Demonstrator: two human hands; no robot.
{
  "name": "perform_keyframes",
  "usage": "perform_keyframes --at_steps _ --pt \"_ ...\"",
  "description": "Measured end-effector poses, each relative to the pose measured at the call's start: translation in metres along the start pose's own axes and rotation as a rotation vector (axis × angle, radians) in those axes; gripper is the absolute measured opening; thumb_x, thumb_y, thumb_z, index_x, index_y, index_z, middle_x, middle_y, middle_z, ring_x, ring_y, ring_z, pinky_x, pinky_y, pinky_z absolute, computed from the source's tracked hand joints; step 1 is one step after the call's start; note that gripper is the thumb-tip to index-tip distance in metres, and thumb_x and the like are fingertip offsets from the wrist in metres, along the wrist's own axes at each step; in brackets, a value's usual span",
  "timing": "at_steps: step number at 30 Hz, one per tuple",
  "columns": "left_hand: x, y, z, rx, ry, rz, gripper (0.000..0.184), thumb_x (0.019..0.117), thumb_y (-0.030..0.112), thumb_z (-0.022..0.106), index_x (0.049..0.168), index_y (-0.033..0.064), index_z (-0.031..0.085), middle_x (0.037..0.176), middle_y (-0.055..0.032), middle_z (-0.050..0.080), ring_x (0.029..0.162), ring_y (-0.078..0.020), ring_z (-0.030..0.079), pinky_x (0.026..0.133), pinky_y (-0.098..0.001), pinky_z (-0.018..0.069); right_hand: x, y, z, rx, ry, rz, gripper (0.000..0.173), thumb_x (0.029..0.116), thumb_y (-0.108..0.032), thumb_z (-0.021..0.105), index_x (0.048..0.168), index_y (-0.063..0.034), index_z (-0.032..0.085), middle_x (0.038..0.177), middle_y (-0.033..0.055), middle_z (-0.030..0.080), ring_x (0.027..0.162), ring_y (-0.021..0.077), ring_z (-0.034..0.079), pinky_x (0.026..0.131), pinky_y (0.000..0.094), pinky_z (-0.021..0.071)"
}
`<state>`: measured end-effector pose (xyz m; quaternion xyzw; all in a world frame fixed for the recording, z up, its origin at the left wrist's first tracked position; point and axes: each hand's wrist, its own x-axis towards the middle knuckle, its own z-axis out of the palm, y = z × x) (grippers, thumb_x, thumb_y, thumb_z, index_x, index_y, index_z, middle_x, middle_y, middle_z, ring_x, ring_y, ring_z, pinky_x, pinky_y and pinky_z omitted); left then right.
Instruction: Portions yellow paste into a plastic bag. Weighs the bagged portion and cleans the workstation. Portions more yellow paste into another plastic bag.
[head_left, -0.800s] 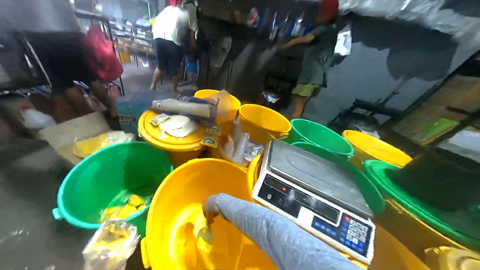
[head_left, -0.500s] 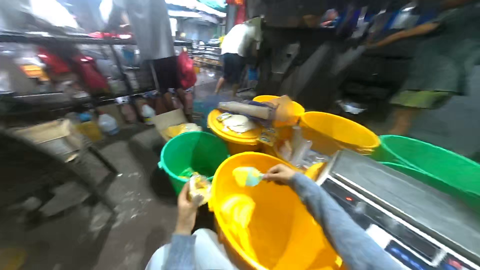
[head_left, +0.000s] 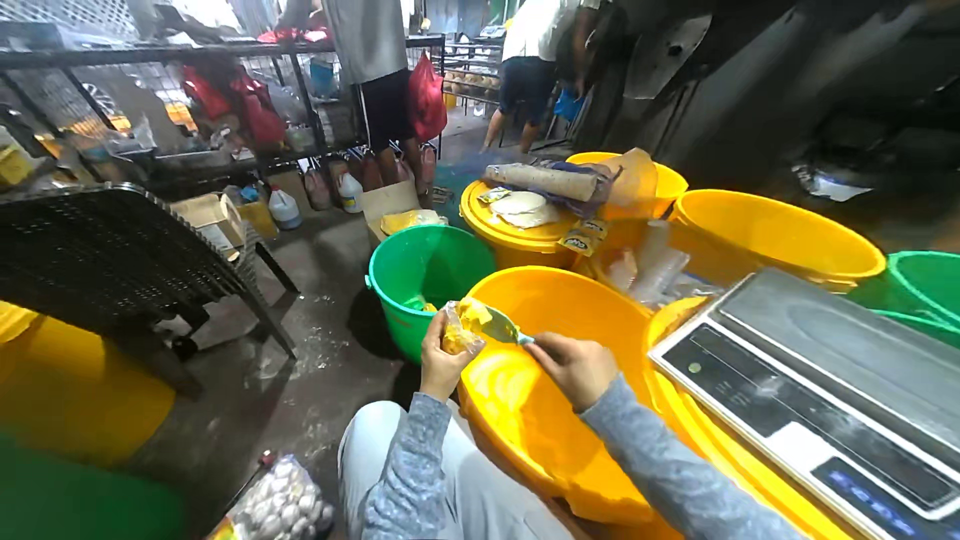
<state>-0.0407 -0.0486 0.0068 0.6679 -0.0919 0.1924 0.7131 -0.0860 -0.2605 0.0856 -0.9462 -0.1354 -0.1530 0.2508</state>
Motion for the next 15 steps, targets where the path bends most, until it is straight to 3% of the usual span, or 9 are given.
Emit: perform_keyframes --at_steps 3,6,9,12,15 --pt "-0.001 -0.005 0.005 0.056 0.045 -0.033 0.081 0.0734 0.019 0.087 0.14 -0.0091 0.049 0.133 -0.0188 0.062 0.118 -0.0125 0.063 0.102 -0.0268 0.0514 -0.02 -0.015 0.033 -0.155 0.187 -0.116 0.026 0.0976 -0.025 0.062 0.089 -0.0044 0.074 0.066 0.0126 0.069 0.057 0.0328 0.07 0.049 0.0526 0.0547" --pt "-0.001 -0.005 0.009 -0.026 0.114 -0.073 0.072 0.0763 0.014 0.078 0.138 -0.0106 0.051 0.126 -0.0178 0.064 0.111 -0.0103 0.065 0.097 -0.0252 0.0534 -0.032 -0.018 0.049 -0.197 0.26 -0.161 0.028 0.096 -0.025 0.059 0.086 -0.0037 0.074 0.061 0.0102 0.067 0.051 0.0289 0.067 0.044 0.0455 0.0523" --pt "0.001 -0.001 0.005 -0.144 0.154 -0.169 0.061 0.0832 0.013 0.071 0.136 -0.0097 0.051 0.118 -0.0131 0.066 0.101 -0.0081 0.066 0.09 -0.0256 0.056 -0.039 0.003 0.042 -0.109 0.233 -0.185 0.029 0.0948 -0.03 0.059 0.086 -0.0072 0.075 0.063 0.0067 0.068 0.052 0.0244 0.067 0.045 0.0441 0.0529" --pt "0.011 0.001 -0.01 -0.159 0.098 -0.197 0.055 0.0835 0.011 0.07 0.132 -0.0097 0.054 0.112 -0.0111 0.069 0.097 -0.0097 0.069 0.087 -0.0278 0.0585 -0.031 0.04 0.007 0.017 0.187 -0.217 0.029 0.0954 -0.033 0.063 0.093 -0.0097 0.079 0.075 0.0062 0.075 0.063 0.0224 0.072 0.057 0.0471 0.059" --pt "0.015 0.005 -0.018 -0.008 -0.048 -0.21 0.054 0.0783 0.006 0.073 0.129 -0.0073 0.059 0.112 -0.0112 0.07 0.097 -0.0093 0.069 0.088 -0.0277 0.0583 -0.007 0.052 -0.023 -0.115 0.388 -0.435 0.025 0.0985 -0.029 0.062 0.105 -0.0139 0.081 0.075 0.0107 0.073 0.06 0.0261 0.068 0.054 0.0422 0.0525"
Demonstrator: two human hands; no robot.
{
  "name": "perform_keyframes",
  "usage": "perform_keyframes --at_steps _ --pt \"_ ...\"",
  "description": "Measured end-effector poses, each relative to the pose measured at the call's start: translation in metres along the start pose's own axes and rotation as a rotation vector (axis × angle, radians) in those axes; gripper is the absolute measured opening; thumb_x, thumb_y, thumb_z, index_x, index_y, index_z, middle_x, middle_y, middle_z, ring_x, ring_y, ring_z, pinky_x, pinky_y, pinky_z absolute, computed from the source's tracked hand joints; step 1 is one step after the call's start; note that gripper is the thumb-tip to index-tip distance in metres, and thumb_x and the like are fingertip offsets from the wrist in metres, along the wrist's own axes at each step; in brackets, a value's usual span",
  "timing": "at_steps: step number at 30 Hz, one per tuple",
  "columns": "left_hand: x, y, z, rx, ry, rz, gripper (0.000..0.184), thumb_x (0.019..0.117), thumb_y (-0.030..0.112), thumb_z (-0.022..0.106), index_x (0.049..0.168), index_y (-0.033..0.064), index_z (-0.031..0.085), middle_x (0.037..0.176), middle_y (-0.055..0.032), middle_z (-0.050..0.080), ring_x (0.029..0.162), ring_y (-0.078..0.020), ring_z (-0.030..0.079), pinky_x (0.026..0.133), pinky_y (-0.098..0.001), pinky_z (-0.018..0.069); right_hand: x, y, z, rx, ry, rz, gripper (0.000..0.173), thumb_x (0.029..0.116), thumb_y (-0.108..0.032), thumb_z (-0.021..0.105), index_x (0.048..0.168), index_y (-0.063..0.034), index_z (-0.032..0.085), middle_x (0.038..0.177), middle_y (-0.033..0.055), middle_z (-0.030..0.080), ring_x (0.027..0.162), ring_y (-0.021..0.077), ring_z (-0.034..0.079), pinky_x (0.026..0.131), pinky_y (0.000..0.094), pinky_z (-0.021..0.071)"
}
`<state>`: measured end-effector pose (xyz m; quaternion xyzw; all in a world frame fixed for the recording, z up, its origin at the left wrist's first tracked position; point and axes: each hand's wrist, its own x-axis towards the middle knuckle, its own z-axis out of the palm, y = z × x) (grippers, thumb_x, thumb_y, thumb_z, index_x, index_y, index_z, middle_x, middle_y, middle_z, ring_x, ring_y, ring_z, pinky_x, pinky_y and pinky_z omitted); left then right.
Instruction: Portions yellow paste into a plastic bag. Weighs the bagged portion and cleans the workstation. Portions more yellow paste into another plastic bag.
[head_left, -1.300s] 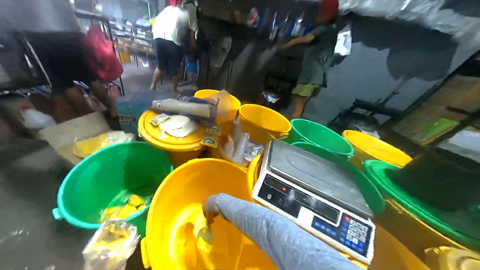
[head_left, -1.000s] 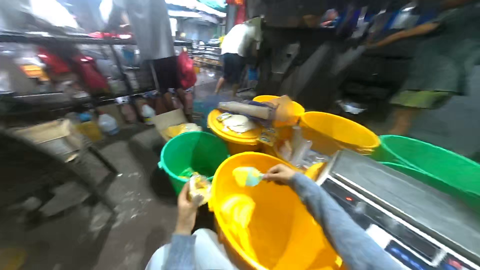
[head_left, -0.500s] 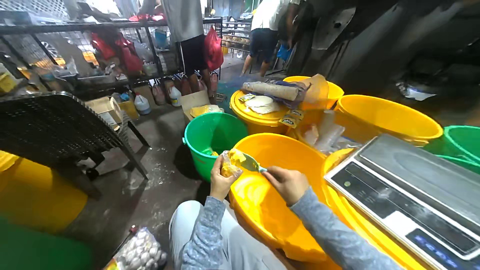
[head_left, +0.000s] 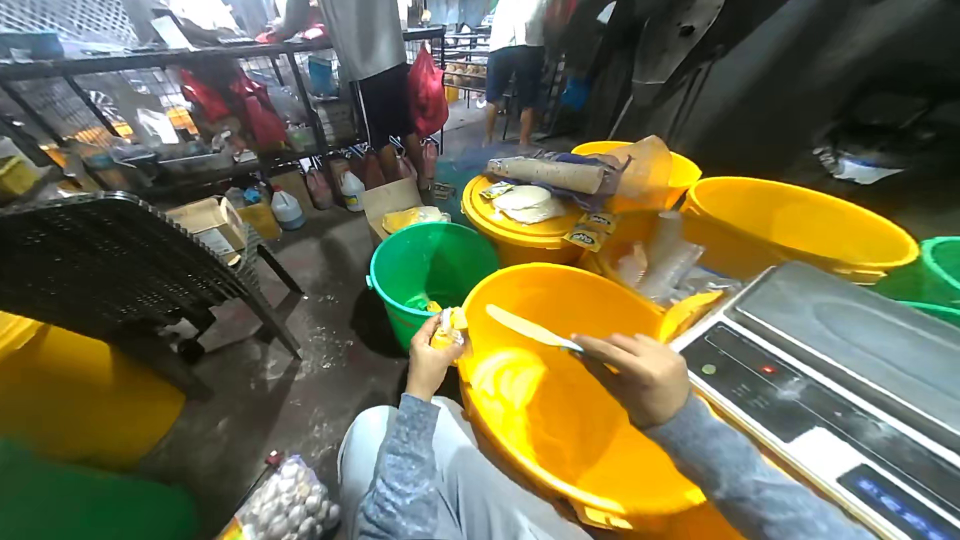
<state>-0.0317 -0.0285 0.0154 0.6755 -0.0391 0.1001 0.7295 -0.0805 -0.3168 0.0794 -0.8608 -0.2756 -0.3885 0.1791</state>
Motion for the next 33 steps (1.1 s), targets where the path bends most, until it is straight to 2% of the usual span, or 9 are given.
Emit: perform_keyframes --at_steps 2,6,11,13,19,22,24,29,33 --pt "-0.002 -0.002 0.004 0.027 -0.066 0.001 0.054 0.0783 0.002 0.076 0.129 -0.0076 0.059 0.113 -0.0111 0.07 0.098 -0.008 0.068 0.09 -0.0268 0.0579 0.019 0.0 -0.002 -0.082 0.014 -0.136 0.022 0.1008 -0.025 0.061 0.111 -0.017 0.08 0.077 0.0118 0.073 0.061 0.0269 0.067 0.054 0.0406 0.0516" --pt "-0.006 -0.006 0.005 -0.098 -0.148 -0.023 0.065 0.0743 0.011 0.078 0.132 -0.0087 0.055 0.114 -0.0098 0.07 0.099 -0.01 0.069 0.09 -0.0289 0.0585 0.027 0.009 0.017 -0.105 -0.122 -0.277 0.025 0.1023 -0.021 0.057 0.112 -0.0129 0.078 0.069 0.0134 0.067 0.055 0.0296 0.064 0.051 0.0421 0.05" --pt "-0.012 -0.007 0.001 -0.287 -0.235 -0.131 0.09 0.0694 0.039 0.09 0.136 -0.008 0.05 0.115 -0.0084 0.069 0.1 -0.013 0.069 0.089 -0.0325 0.0591 0.023 0.011 0.026 -0.05 -0.191 -0.356 0.027 0.1023 -0.021 0.054 0.104 -0.0082 0.077 0.058 0.01 0.061 0.046 0.0269 0.059 0.046 0.0402 0.0466" --pt "-0.015 -0.005 0.002 -0.401 -0.206 -0.193 0.096 0.0669 0.042 0.09 0.138 -0.0065 0.048 0.114 -0.0069 0.069 0.099 -0.0135 0.07 0.087 -0.0339 0.0599 0.022 0.008 0.027 -0.031 -0.202 -0.377 0.027 0.1026 -0.022 0.053 0.1 -0.0068 0.076 0.056 0.0091 0.059 0.045 0.0259 0.058 0.045 0.0395 0.0461" --pt "-0.02 -0.002 0.006 -0.5 -0.139 -0.258 0.075 0.0718 0.036 0.082 0.129 -0.0009 0.051 0.1 -0.0014 0.072 0.087 -0.0102 0.071 0.078 -0.0304 0.061 0.03 -0.001 0.029 -0.033 -0.319 -0.484 0.023 0.1001 -0.015 0.053 0.088 -0.003 0.069 0.052 0.0088 0.054 0.042 0.0252 0.056 0.045 0.0388 0.0473" --pt "-0.022 -0.006 0.006 -0.446 -0.23 -0.232 0.091 0.0651 0.054 0.088 0.128 -0.0021 0.054 0.1 -0.0012 0.073 0.086 -0.0103 0.072 0.077 -0.0302 0.0613 0.044 -0.006 0.027 -0.012 -0.502 -0.57 0.016 0.0965 -0.007 0.057 0.084 -0.0004 0.065 0.052 0.0103 0.053 0.043 0.0268 0.058 0.048 0.0413 0.0511" --pt "-0.022 -0.006 0.009 -0.484 -0.223 -0.255 0.084 0.0676 0.048 0.088 0.126 -0.0013 0.054 0.099 -0.0021 0.073 0.086 -0.0113 0.072 0.077 -0.0309 0.0617 0.056 -0.002 0.023 0.022 -0.595 -0.54 0.015 0.0973 -0.007 0.058 0.085 -0.0009 0.065 0.055 0.0115 0.056 0.047 0.0285 0.061 0.049 0.0443 0.0519" --pt "-0.02 -0.005 0.009 -0.564 -0.283 -0.286 0.076 0.0681 0.03 0.089 0.125 -0.0016 0.05 0.103 -0.0071 0.072 0.091 -0.0175 0.072 0.083 -0.0384 0.0614 0.068 0.015 0.02 0.17 -0.617 -0.259 0.026 0.0972 -0.027 0.063 0.086 -0.0068 0.075 0.063 0.0104 0.067 0.059 0.0292 0.068 0.053 0.0494 0.0514" --pt "-0.02 -0.001 0.018 -0.387 -0.187 -0.318 0.042 0.0813 0.009 0.067 0.121 0.0021 0.055 0.095 -0.0033 0.072 0.083 -0.0131 0.071 0.077 -0.0334 0.0618 0.059 -0.002 0.008 0.17 -0.649 -0.097 0.025 0.0969 -0.025 0.065 0.082 -0.0066 0.074 0.062 0.0088 0.065 0.058 0.0281 0.067 0.051 0.05 0.0504"
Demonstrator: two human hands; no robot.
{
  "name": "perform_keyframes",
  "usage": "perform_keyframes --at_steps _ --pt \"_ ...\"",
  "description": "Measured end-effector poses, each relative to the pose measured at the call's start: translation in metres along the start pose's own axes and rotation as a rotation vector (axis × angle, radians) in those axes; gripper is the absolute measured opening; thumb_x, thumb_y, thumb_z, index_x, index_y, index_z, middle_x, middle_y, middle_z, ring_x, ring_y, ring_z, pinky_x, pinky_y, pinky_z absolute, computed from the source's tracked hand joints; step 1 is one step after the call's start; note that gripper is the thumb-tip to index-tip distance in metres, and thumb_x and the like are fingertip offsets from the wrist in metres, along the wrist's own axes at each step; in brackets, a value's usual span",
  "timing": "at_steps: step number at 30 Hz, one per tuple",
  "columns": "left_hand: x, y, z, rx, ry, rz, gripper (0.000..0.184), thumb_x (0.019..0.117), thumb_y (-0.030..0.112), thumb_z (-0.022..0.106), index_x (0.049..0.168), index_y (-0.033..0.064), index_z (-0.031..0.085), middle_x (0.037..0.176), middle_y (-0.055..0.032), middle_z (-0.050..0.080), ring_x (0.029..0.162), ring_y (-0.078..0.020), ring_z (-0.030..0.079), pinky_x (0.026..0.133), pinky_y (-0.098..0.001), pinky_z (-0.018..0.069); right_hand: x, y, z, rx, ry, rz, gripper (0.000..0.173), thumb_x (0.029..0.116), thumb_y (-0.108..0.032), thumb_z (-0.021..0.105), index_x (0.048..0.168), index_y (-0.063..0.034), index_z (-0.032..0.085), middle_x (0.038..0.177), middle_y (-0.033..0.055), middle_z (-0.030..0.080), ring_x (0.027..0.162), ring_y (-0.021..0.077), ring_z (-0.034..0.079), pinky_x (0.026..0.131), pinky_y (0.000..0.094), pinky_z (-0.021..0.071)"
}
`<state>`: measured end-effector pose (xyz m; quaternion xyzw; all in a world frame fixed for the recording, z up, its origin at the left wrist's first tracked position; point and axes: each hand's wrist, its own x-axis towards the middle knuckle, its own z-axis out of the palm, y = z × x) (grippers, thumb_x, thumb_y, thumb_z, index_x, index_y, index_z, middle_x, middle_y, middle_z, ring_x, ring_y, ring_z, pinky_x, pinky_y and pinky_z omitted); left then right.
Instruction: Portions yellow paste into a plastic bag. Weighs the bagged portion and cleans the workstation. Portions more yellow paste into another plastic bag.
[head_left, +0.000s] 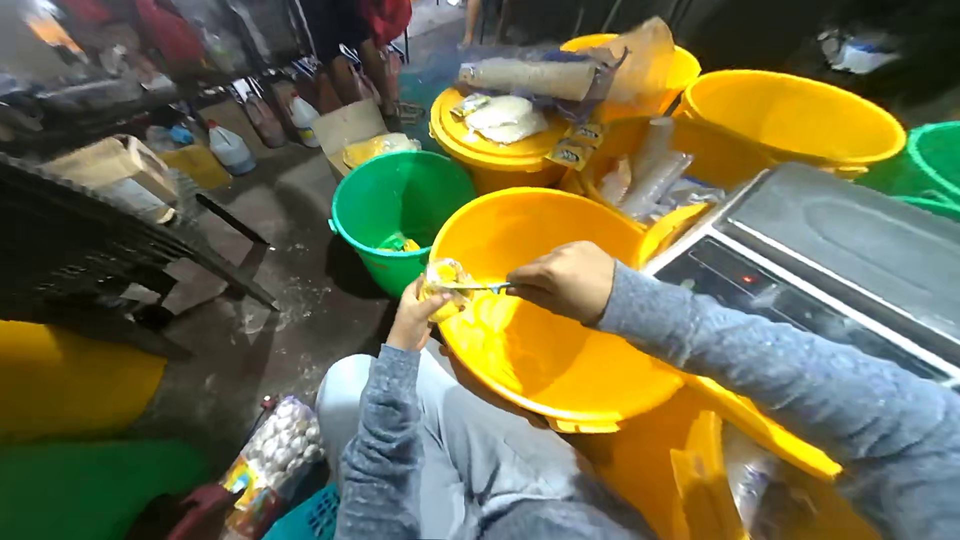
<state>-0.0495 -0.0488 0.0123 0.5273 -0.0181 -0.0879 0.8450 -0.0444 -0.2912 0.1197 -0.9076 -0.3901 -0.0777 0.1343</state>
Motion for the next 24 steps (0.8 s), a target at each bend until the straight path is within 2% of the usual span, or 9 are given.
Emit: perform_keyframes --at_steps 5,8,11,13,16,18,20,21,24 --pt "0.001 0.012 -0.018 -0.049 0.138 0.029 0.034 0.0902 0.018 0.06 0.124 0.0145 0.056 0.106 0.0006 0.071 0.095 -0.0126 0.07 0.083 -0.0337 0.0606 -0.009 0.032 -0.076 0.093 -0.078 0.068 0.022 0.0988 -0.03 0.063 0.102 -0.0156 0.078 0.074 0.0026 0.071 0.062 0.0185 0.066 0.057 0.048 0.0542" --pt "0.012 0.025 -0.032 -0.246 0.215 0.095 0.036 0.079 0.027 0.067 0.113 0.0163 0.062 0.105 -0.0054 0.072 0.096 -0.0212 0.071 0.084 -0.0427 0.0606 0.024 0.044 -0.083 -0.04 -0.417 0.327 0.019 0.1004 -0.03 0.067 0.106 -0.0166 0.079 0.086 0.0133 0.073 0.082 0.0369 0.07 0.072 0.065 0.051" --pt "0.025 0.026 -0.037 -0.396 0.244 0.124 0.046 0.0725 0.031 0.076 0.114 0.0156 0.061 0.107 -0.0097 0.07 0.092 -0.0251 0.071 0.078 -0.0458 0.0615 0.071 0.064 0.018 -0.151 -0.866 0.536 0.031 0.0967 -0.035 0.071 0.105 -0.0052 0.076 0.105 0.0235 0.072 0.107 0.0464 0.066 0.087 0.0712 0.0479" --pt "0.028 0.024 -0.042 -0.447 0.254 0.114 0.041 0.0824 0.034 0.069 0.117 0.0155 0.058 0.107 -0.0097 0.067 0.089 -0.0239 0.069 0.076 -0.0435 0.0611 0.067 0.082 0.111 -0.136 -1.073 0.555 0.03 0.0963 -0.024 0.071 0.106 0.0052 0.071 0.115 0.0268 0.068 0.112 0.0457 0.064 0.091 0.0673 0.0478" --pt "0.023 0.023 -0.052 -0.494 0.229 0.127 0.039 0.0994 0.048 0.048 0.119 0.0161 0.06 0.105 -0.0085 0.068 0.086 -0.0204 0.069 0.073 -0.0352 0.061 0.013 0.12 0.228 -0.092 -1.152 0.565 0.023 0.0962 -0.008 0.064 0.111 0.009 0.069 0.121 0.0284 0.066 0.115 0.0466 0.063 0.093 0.0666 0.0489" --pt "0.021 0.025 -0.059 -0.497 0.219 0.151 0.051 0.1021 0.058 0.037 0.118 0.0157 0.06 0.104 -0.008 0.069 0.086 -0.0191 0.07 0.072 -0.0324 0.0612 -0.017 0.141 0.267 0.043 -1.102 0.759 0.031 0.0997 -0.01 0.06 0.124 0.0091 0.065 0.134 0.0299 0.061 0.128 0.0476 0.056 0.105 0.0662 0.0432" --pt "0.018 0.022 -0.077 -0.457 0.087 0.17 0.056 0.0874 0.064 0.063 0.117 0.0169 0.068 0.104 -0.006 0.073 0.087 -0.0171 0.072 0.072 -0.0308 0.0619 -0.042 0.16 0.292 0.208 -0.967 1.008 0.04 0.0969 -0.016 0.065 0.131 0.005 0.063 0.14 0.0278 0.058 0.135 0.0443 0.052 0.111 0.0627 0.0399" --pt "0.018 0.02 -0.087 -0.468 -0.009 0.179 0.055 0.0807 0.056 0.075 0.118 0.0157 0.07 0.107 -0.0065 0.074 0.092 -0.0182 0.073 0.078 -0.0328 0.0624 -0.043 0.161 0.289 0.255 -0.967 1.062 0.044 0.0967 -0.016 0.066 0.134 0.0061 0.06 0.142 0.0284 0.056 0.137 0.0441 0.049 0.113 0.0611 0.038" --pt "0.018 0.013 -0.097 -0.517 -0.033 0.127 0.049 0.0789 0.049 0.078 0.113 0.0137 0.072 0.104 -0.0063 0.074 0.089 -0.0165 0.072 0.078 -0.0318 0.0611 -0.04 0.171 0.287 0.231 -1.034 1.036 0.042 0.0973 -0.016 0.067 0.132 0.0061 0.061 0.139 0.0275 0.058 0.133 0.043 0.053 0.111 0.0598 0.0412"
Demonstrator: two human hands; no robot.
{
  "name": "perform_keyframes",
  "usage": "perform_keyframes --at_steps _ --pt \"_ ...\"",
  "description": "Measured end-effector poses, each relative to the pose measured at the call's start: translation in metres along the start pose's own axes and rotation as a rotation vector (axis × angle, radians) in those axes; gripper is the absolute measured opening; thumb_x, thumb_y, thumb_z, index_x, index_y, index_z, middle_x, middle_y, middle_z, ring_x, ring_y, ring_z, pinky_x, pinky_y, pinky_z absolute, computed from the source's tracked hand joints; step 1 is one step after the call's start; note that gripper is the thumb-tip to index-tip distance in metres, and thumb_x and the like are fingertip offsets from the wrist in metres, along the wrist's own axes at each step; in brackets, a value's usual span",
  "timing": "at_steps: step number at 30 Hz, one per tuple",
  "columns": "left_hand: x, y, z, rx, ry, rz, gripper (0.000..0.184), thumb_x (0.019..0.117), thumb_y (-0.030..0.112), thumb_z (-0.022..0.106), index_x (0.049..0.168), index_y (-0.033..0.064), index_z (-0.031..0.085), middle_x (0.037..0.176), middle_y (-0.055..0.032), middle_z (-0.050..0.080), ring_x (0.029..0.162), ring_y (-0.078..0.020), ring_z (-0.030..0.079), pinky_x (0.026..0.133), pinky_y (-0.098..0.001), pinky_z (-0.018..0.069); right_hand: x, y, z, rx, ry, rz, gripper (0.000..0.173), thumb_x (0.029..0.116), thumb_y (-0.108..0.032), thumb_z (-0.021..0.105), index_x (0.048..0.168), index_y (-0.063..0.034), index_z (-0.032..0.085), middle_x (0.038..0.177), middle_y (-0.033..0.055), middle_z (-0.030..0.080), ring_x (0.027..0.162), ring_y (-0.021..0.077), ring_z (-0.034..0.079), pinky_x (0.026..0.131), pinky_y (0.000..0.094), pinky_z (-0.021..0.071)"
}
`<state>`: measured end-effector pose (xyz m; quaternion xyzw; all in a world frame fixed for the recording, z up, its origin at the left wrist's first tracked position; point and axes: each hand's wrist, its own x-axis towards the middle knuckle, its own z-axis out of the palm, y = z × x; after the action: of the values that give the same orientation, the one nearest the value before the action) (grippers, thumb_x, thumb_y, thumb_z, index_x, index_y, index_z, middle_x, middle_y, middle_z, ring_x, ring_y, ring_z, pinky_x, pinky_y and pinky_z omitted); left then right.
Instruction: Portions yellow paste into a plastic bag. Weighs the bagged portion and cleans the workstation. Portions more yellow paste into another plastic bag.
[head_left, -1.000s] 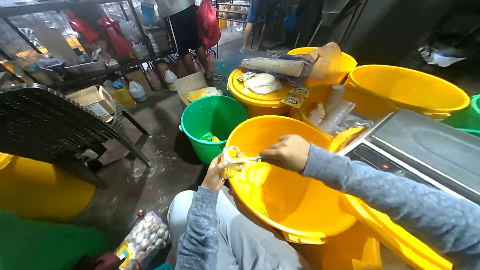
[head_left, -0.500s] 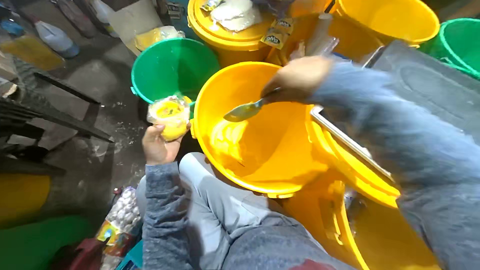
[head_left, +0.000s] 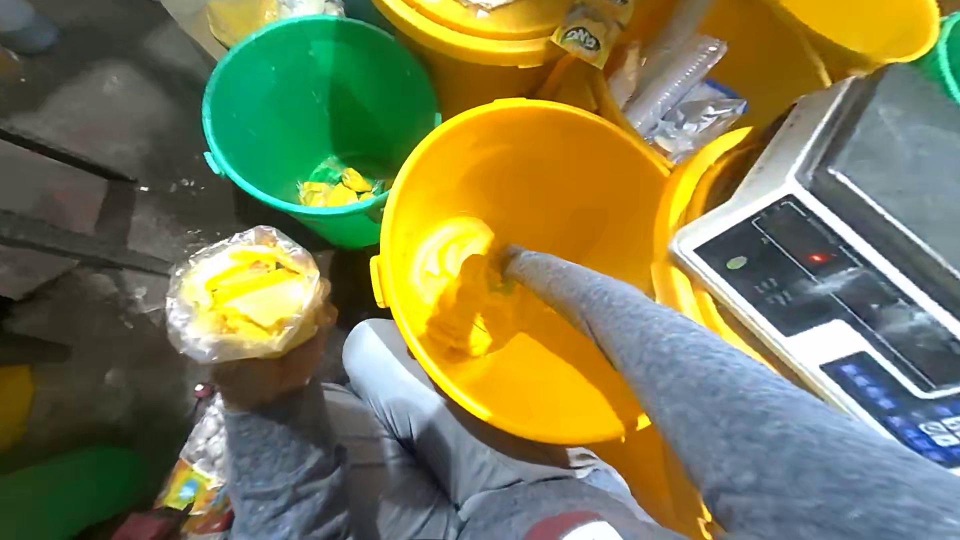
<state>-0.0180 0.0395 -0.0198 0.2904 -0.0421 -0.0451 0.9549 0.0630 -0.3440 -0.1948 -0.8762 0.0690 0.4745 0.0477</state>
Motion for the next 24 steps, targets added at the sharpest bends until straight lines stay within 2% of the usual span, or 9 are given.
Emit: perform_keyframes --at_steps 4,9,12,14,16,18,20,23,24 --pt "0.009 -0.004 0.008 -0.06 -0.007 -0.089 0.051 0.0833 0.051 0.073 0.116 0.012 0.071 0.105 -0.0079 0.073 0.09 -0.0177 0.072 0.079 -0.0321 0.0611 0.019 0.008 0.01 -0.125 -0.062 -0.068 0.04 0.1007 -0.019 0.063 0.132 0.0049 0.062 0.139 0.027 0.059 0.134 0.0431 0.053 0.113 0.06 0.0385" --pt "0.019 -0.018 0.013 0.036 -0.036 -0.038 0.047 0.0801 0.046 0.079 0.114 0.0152 0.072 0.105 -0.0048 0.074 0.092 -0.0162 0.072 0.081 -0.0321 0.0613 -0.023 -0.002 0.007 -0.075 -0.114 -0.145 0.04 0.1055 -0.015 0.055 0.139 0.0082 0.056 0.146 0.0276 0.053 0.141 0.0419 0.046 0.119 0.0542 0.0321" --pt "0.021 -0.018 0.012 0.035 -0.025 -0.011 0.05 0.0763 0.041 0.084 0.117 0.0147 0.071 0.11 -0.0076 0.074 0.097 -0.0193 0.073 0.083 -0.0357 0.062 -0.018 0.013 0.008 0.024 -0.055 -0.133 0.039 0.1013 -0.016 0.061 0.135 0.0047 0.061 0.142 0.0262 0.057 0.137 0.041 0.05 0.116 0.0561 0.0364" --pt "0.019 -0.016 0.017 0.096 0.02 -0.005 0.057 0.0747 0.049 0.084 0.121 0.0183 0.068 0.112 -0.0051 0.073 0.099 -0.0179 0.072 0.084 -0.0354 0.0621 0.001 0.017 0.005 0.064 -0.007 -0.059 0.039 0.0964 -0.016 0.068 0.13 0.0034 0.064 0.136 0.0254 0.061 0.131 0.0406 0.055 0.111 0.0579 0.0418" --pt "0.018 -0.018 0.028 0.15 0.078 0.008 0.061 0.0752 0.057 0.08 0.122 0.021 0.066 0.113 -0.0023 0.072 0.099 -0.0162 0.072 0.083 -0.0338 0.0622 -0.005 0.003 -0.017 -0.007 -0.035 0.042 0.042 0.0938 -0.019 0.072 0.127 0.0055 0.065 0.135 0.0258 0.061 0.131 0.0413 0.055 0.109 0.0598 0.0423" --pt "0.017 -0.023 0.034 0.142 0.06 0.034 0.06 0.0788 0.058 0.077 0.124 0.0206 0.064 0.115 -0.0025 0.071 0.101 -0.0173 0.071 0.085 -0.0346 0.0613 -0.019 -0.001 -0.026 0.084 0.01 0.139 0.039 0.094 -0.017 0.071 0.125 0.0056 0.065 0.133 0.0251 0.062 0.129 0.0394 0.057 0.107 0.0579 0.0441" --pt "0.014 -0.024 0.04 0.129 0.071 0.059 0.049 0.0947 0.057 0.057 0.125 0.0197 0.061 0.115 -0.0037 0.07 0.099 -0.0184 0.07 0.085 -0.0358 0.061 -0.022 0.006 -0.015 0.161 0.087 0.163 0.038 0.0939 -0.017 0.07 0.125 0.0055 0.065 0.13 0.0258 0.063 0.126 0.0401 0.059 0.104 0.0588 0.0467" --pt "0.003 -0.017 0.043 0.194 0.132 0.072 0.035 0.1008 0.047 0.052 0.121 0.02 0.063 0.113 -0.0028 0.071 0.102 -0.0178 0.071 0.087 -0.0382 0.0614 -0.024 0.003 0.002 0.021 0.011 0.104 0.046 0.0989 -0.018 0.064 0.136 0.0088 0.057 0.143 0.0285 0.054 0.139 0.0421 0.048 0.114 0.0578 0.0374" --pt "0.0 -0.014 0.041 0.233 0.132 0.077 0.034 0.1003 0.045 0.054 0.122 0.0203 0.063 0.115 -0.0022 0.071 0.105 -0.0176 0.07 0.09 -0.0384 0.0608 -0.028 -0.003 0.007 -0.069 -0.043 0.077 0.046 0.1016 -0.019 0.059 0.137 0.01 0.055 0.147 0.0294 0.051 0.142 0.0431 0.044 0.116 0.0583 0.0344"
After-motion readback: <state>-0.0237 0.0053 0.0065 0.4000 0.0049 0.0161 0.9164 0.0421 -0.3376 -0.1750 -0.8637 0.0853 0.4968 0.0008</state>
